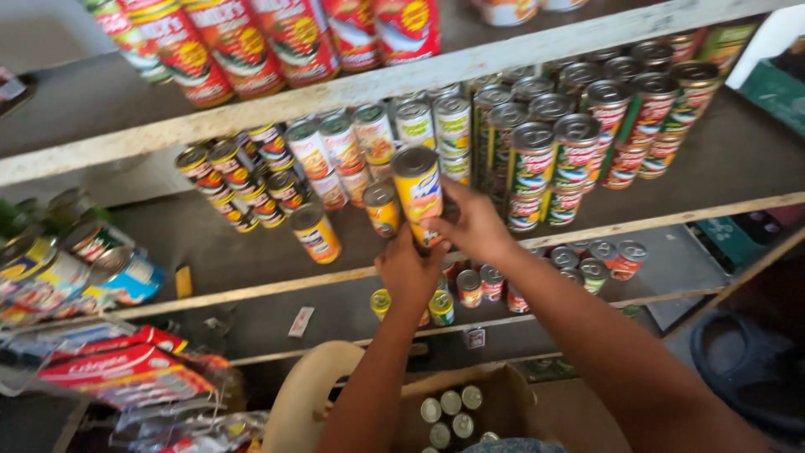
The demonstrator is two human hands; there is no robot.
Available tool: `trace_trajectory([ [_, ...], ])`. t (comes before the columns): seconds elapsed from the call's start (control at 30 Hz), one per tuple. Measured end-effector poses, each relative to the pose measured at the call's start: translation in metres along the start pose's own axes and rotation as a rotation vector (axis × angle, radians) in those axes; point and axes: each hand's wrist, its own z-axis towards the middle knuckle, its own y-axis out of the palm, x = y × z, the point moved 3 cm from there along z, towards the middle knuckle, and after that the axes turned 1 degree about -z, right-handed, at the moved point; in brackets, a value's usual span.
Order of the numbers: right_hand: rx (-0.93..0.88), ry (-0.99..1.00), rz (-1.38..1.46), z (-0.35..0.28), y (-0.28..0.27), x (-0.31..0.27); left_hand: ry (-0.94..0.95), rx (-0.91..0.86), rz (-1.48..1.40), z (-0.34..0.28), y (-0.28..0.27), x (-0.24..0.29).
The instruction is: Organizing and stocking various canned goods onto shelves from a cardboard box.
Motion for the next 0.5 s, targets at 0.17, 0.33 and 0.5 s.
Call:
trace_trajectory([
  [0.17,0.154,-0.247,-0.483,-0.013,-0.013,-0.020,0.144,0.161,-0.036,-0.001,-0.001,0.011],
  [0.33,0.247,-0.323,-0.544,-0.034,-0.032,-0.080,0.292,0.155,-0.036,-0.001,-0.027,0.057],
  [0.5,0.284,-0.330,-0.549,-0.044,-0.060,-0.154,0.414,0.095,-0.101,0.011,-0.073,0.133],
])
